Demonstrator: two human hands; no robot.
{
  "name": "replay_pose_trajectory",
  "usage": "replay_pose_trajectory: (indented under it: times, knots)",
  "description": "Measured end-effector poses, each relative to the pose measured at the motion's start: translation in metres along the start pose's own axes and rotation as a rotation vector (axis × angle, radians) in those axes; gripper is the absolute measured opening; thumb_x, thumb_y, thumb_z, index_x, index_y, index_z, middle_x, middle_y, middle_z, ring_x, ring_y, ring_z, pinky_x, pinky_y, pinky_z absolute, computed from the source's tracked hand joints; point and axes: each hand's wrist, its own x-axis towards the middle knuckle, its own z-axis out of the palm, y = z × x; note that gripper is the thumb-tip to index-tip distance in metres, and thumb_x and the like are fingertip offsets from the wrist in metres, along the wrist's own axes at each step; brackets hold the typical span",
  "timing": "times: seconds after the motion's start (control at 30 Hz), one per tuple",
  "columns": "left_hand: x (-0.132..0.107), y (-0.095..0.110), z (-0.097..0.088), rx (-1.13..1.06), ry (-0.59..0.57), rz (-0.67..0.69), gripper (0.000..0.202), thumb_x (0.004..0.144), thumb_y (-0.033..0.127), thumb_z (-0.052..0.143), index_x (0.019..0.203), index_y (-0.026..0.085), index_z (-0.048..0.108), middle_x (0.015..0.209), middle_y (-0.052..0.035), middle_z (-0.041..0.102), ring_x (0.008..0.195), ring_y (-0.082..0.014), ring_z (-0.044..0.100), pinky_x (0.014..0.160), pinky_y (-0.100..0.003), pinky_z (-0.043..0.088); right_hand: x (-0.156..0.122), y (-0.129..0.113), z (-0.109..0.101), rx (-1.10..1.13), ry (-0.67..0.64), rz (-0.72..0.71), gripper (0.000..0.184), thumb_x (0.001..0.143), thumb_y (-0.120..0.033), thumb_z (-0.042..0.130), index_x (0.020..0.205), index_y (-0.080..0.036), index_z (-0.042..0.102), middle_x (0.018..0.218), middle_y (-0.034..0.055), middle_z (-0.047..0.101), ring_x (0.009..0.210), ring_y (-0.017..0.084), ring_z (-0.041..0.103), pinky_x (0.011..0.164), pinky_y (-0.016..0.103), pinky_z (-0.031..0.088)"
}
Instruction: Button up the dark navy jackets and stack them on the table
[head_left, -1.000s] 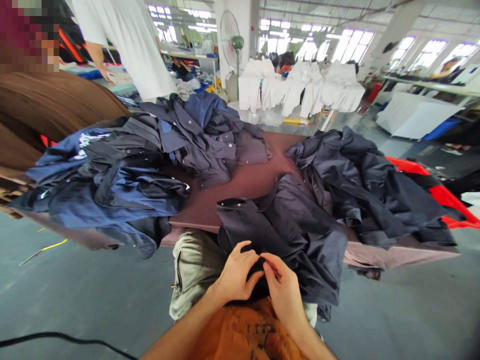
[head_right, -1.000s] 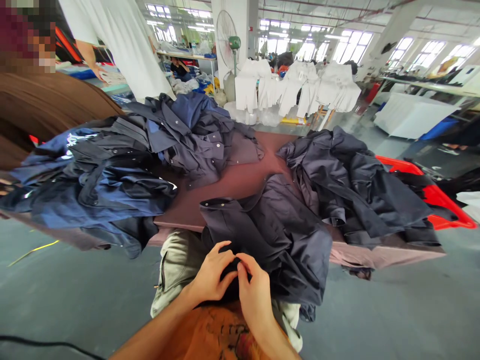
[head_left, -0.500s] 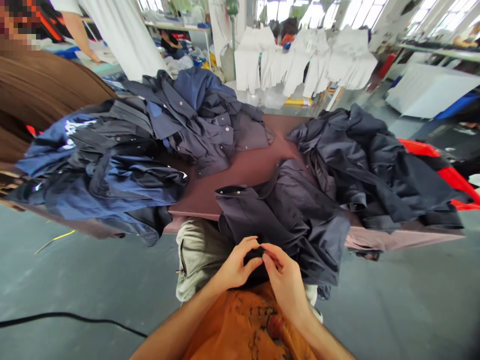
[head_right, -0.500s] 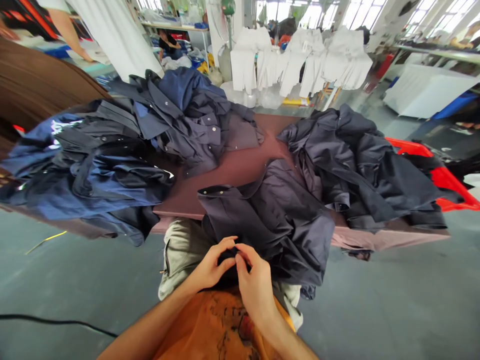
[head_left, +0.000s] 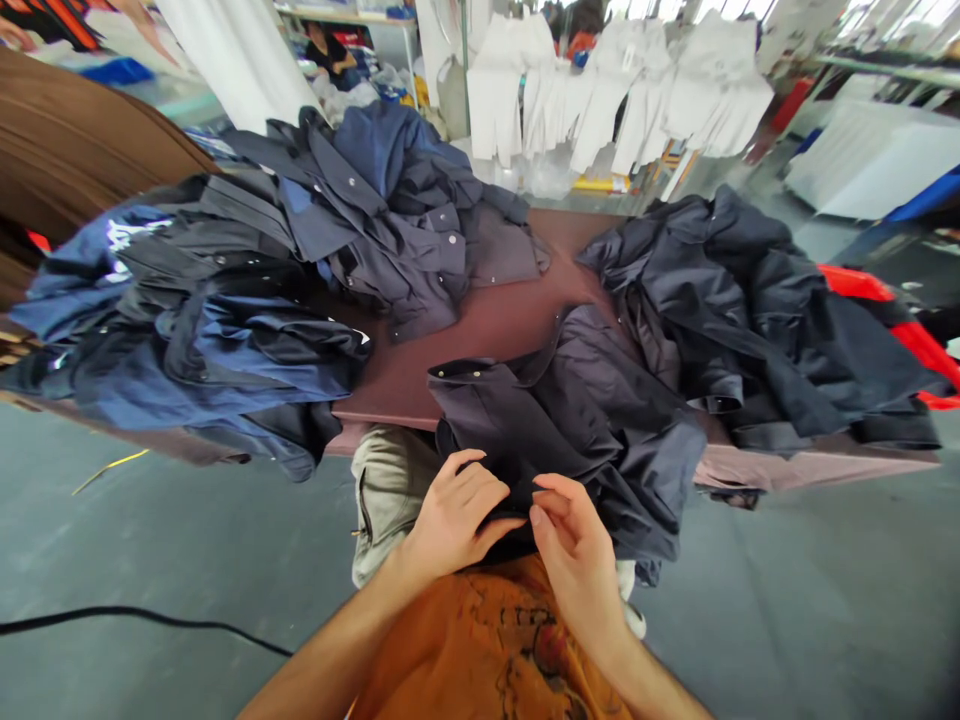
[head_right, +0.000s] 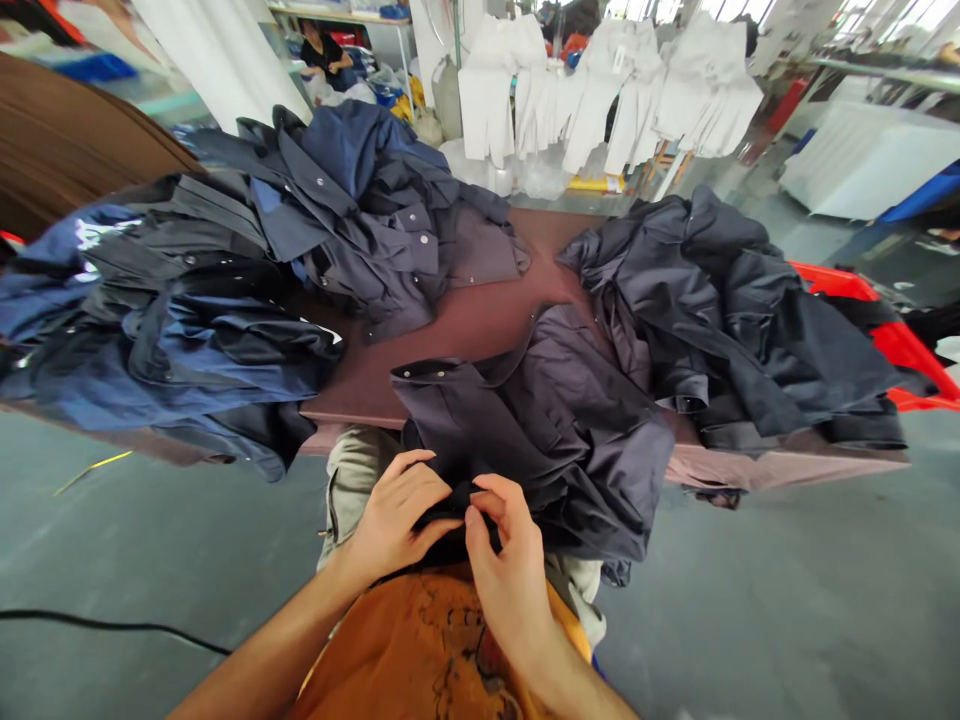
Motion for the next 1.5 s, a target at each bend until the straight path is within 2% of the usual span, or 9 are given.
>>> replay_pose_trajectory:
  times: [0.27, 0.37, 0.5, 0.83, 0.97, 1.03, 1.13, 1.23, 1.5]
  knots:
    - [-0.010, 0.003, 0.001, 0.054, -0.056, 0.025, 0.016, 0.095, 0.026, 0.063, 0.084, 0.019, 0.054, 0.070, 0.0034, 0.061, 0.066, -0.0123, 0.055, 0.098, -0.041, 0.047, -0.007, 0.021, 0.001, -0.323, -0.012, -0.226, 0.024, 0.096, -0.020, 0.053, 0.119, -0.024, 0.054, 0.108, 0.0053, 0.068, 0.098, 0.015, 0.067, 0.086, 0.027, 0.057]
    - [-0.014, 0.003, -0.001, 0.029, -0.059, 0.043, 0.015, 0.096, 0.026, 0.062, 0.084, 0.019, 0.054, 0.069, 0.0039, 0.059, 0.066, -0.0120, 0.053, 0.098, -0.040, 0.048, -0.001, 0.015, -0.010, -0.399, -0.166, -0.276, 0.014, 0.099, -0.021, 0.049, 0.111, -0.023, 0.056, 0.103, 0.0046, 0.065, 0.096, 0.017, 0.062, 0.085, 0.030, 0.053]
    - [-0.019, 0.002, -0.007, -0.034, -0.125, 0.100, 0.011, 0.099, 0.023, 0.054, 0.089, 0.018, 0.056, 0.070, 0.0020, 0.057, 0.068, -0.0136, 0.051, 0.091, -0.038, 0.051, 0.007, 0.007, -0.026, -0.433, -0.498, -0.309, 0.007, 0.098, -0.025, 0.053, 0.103, -0.021, 0.055, 0.098, 0.0051, 0.062, 0.091, 0.018, 0.056, 0.082, 0.032, 0.048]
    - [-0.022, 0.004, -0.006, -0.203, -0.289, 0.053, 0.031, 0.101, 0.033, 0.055, 0.074, 0.019, 0.049, 0.067, 0.0023, 0.052, 0.067, -0.0135, 0.048, 0.077, -0.030, 0.048, 0.032, 0.011, -0.028, -0.314, -0.991, 0.147, 0.029, 0.097, -0.038, 0.054, 0.076, -0.017, 0.052, 0.070, -0.0052, 0.045, 0.065, 0.010, 0.037, 0.059, 0.024, 0.031]
    - [-0.030, 0.001, -0.003, -0.319, -0.350, -0.089, 0.035, 0.095, 0.044, 0.063, 0.075, 0.019, 0.049, 0.070, 0.0024, 0.053, 0.069, -0.0133, 0.050, 0.069, -0.026, 0.044, 0.034, 0.013, -0.024, -0.288, -1.009, 0.163, 0.018, 0.095, -0.031, 0.053, 0.089, -0.016, 0.063, 0.076, -0.0037, 0.054, 0.069, 0.011, 0.043, 0.063, 0.024, 0.035]
    - [-0.034, 0.002, -0.004, -0.378, -0.372, -0.178, 0.035, 0.091, 0.046, 0.068, 0.078, 0.019, 0.050, 0.073, 0.0021, 0.054, 0.070, -0.0136, 0.051, 0.068, -0.026, 0.044, 0.031, 0.016, -0.021, -0.264, -0.984, 0.177, 0.021, 0.095, -0.031, 0.052, 0.082, -0.016, 0.061, 0.071, -0.0043, 0.050, 0.066, 0.010, 0.040, 0.060, 0.023, 0.033]
    - [-0.034, 0.005, -0.008, -0.484, -0.350, -0.344, 0.037, 0.088, 0.047, 0.072, 0.105, 0.019, 0.055, 0.101, -0.0073, 0.062, 0.092, -0.0194, 0.059, 0.079, -0.031, 0.051, 0.025, 0.021, -0.018, -0.279, -0.910, 0.158, 0.030, 0.095, -0.030, 0.052, 0.069, -0.017, 0.051, 0.064, -0.0055, 0.040, 0.061, 0.009, 0.034, 0.054, 0.023, 0.027]
    - [-0.032, 0.008, -0.013, -0.590, -0.392, -0.384, 0.036, 0.094, 0.039, 0.064, 0.122, 0.019, 0.052, 0.114, -0.0112, 0.062, 0.103, -0.0218, 0.061, 0.087, -0.035, 0.052, 0.021, 0.025, -0.018, -0.360, -0.847, 0.038, 0.026, 0.095, -0.026, 0.051, 0.070, -0.018, 0.051, 0.065, -0.0049, 0.045, 0.061, 0.009, 0.039, 0.056, 0.024, 0.029]
    - [-0.031, 0.009, -0.022, -0.536, -0.632, -0.405, 0.023, 0.095, 0.042, 0.063, 0.093, 0.020, 0.058, 0.083, 0.0018, 0.066, 0.074, -0.0144, 0.061, 0.065, -0.024, 0.042, 0.013, 0.026, -0.022, -0.639, -0.835, -0.405, 0.024, 0.097, -0.019, 0.052, 0.073, -0.020, 0.049, 0.074, 0.0014, 0.056, 0.072, 0.017, 0.050, 0.066, 0.029, 0.036]
